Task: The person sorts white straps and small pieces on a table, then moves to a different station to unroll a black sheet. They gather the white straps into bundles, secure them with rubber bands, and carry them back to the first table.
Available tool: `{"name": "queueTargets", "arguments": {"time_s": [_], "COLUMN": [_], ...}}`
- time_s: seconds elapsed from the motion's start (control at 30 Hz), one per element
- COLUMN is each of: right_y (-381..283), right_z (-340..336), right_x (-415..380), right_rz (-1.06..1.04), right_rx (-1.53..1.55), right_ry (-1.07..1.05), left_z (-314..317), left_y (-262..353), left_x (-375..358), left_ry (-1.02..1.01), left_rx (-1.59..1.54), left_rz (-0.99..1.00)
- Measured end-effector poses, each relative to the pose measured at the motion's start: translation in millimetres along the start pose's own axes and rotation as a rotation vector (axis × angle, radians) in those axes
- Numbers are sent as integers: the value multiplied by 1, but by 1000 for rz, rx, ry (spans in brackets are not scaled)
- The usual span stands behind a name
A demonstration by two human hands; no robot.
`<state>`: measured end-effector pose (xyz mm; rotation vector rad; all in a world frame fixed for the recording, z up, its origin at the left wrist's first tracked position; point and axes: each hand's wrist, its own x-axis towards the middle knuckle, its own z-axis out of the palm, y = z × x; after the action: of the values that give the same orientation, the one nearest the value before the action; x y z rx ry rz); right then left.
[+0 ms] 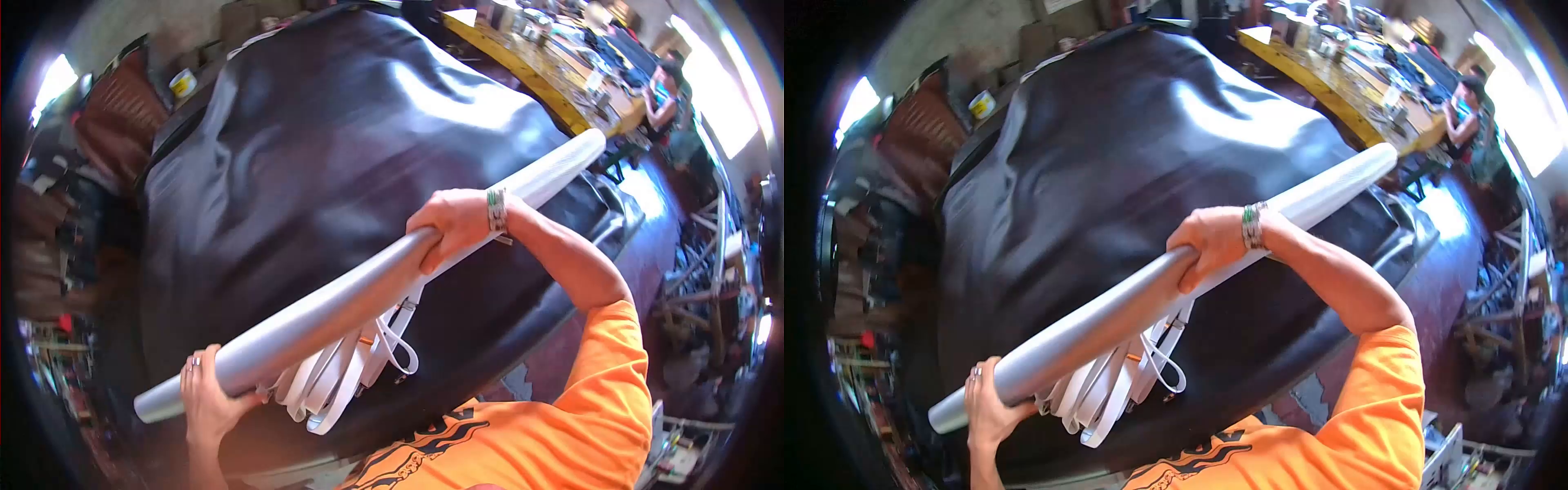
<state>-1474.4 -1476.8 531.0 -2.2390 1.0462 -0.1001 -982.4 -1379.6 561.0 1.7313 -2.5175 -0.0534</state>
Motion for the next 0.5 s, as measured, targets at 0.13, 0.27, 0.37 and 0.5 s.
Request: {"name": "queueTargets", "arguments": {"time_s": [0.13, 0.27, 0.37, 0.5], "right_y": [-42, -21, -2, -18], "right_z": [-8, 28, -14, -38], "right_x": [-10, -13, 9, 35], "right_rz": [-138, -189, -130, 87], "right_rx": [-303, -528, -275, -240], "right_ry": [443, 549, 319, 364], "left_z": [3, -12, -12, 3], "left_y": [-56, -61, -25, -57], "left_x": [41, 59, 34, 70], "left_ry": [-233, -480, 125, -41], "left_rx": [-137, -355, 18, -138], "left_rz": [3, -197, 52, -49]}}
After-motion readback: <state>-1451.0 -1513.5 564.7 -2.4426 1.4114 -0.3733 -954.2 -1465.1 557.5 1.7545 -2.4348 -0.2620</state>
